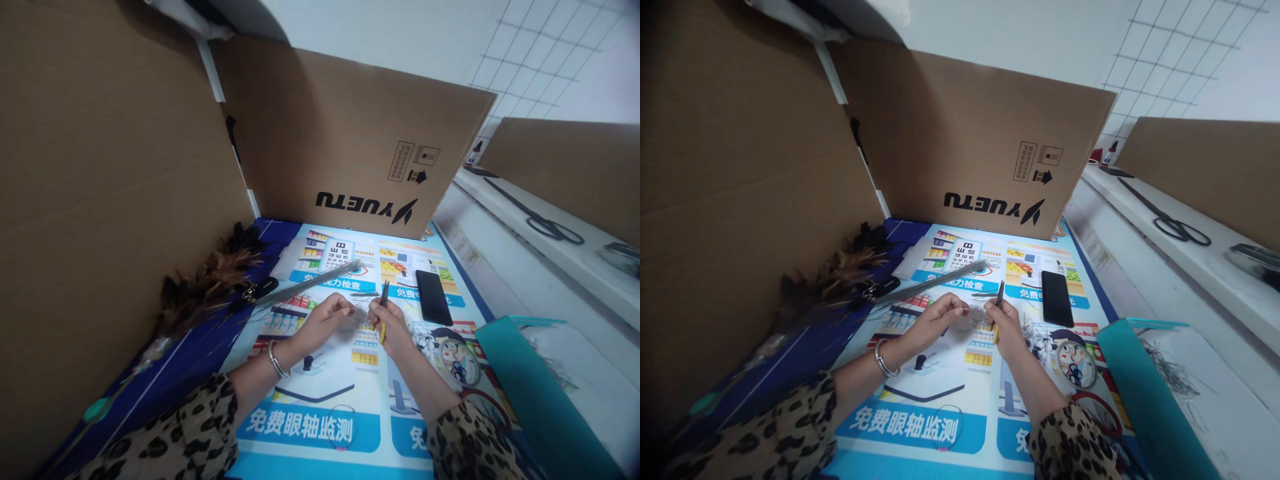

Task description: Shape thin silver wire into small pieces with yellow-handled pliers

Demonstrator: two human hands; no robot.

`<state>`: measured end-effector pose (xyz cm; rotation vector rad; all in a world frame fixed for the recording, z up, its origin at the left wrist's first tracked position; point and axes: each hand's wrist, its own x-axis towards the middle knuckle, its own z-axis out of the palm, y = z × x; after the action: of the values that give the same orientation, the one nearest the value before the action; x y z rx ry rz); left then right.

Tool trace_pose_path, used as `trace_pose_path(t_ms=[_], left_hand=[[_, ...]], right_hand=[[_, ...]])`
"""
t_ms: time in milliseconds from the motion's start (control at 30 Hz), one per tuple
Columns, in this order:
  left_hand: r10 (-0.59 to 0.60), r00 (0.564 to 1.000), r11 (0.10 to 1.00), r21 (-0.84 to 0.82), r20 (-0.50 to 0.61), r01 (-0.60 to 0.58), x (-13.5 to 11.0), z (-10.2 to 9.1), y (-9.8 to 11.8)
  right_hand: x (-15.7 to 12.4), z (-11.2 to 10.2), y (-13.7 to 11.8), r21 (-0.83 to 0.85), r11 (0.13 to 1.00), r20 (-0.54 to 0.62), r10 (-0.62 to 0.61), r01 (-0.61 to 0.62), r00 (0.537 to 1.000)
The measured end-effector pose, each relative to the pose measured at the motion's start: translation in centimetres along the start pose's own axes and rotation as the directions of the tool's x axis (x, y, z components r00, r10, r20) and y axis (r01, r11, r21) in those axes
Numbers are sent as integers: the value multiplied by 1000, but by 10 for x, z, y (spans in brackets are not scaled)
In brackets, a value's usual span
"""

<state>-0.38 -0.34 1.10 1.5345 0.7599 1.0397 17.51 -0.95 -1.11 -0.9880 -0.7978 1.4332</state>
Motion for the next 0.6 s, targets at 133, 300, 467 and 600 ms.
trace_pose_path(t_ms=[133, 300, 467, 600], left_hand=[[-7, 1000, 999, -33, 9, 8, -1, 1, 3], [1, 1000, 1000, -15, 5, -1, -1, 0, 3], [21, 999, 990, 139, -49, -14, -1, -1, 1], [67, 993, 959, 282, -92, -38, 0, -2, 2]], right_hand=[[-1, -1, 0, -2, 1000, 14, 1, -1, 1000], [0, -2, 1, -8, 1000, 5, 5, -5, 1000], [1, -1, 1, 7, 1000, 18, -3, 3, 1000], [0, -1, 0, 2, 1000, 23, -6, 6, 1000]])
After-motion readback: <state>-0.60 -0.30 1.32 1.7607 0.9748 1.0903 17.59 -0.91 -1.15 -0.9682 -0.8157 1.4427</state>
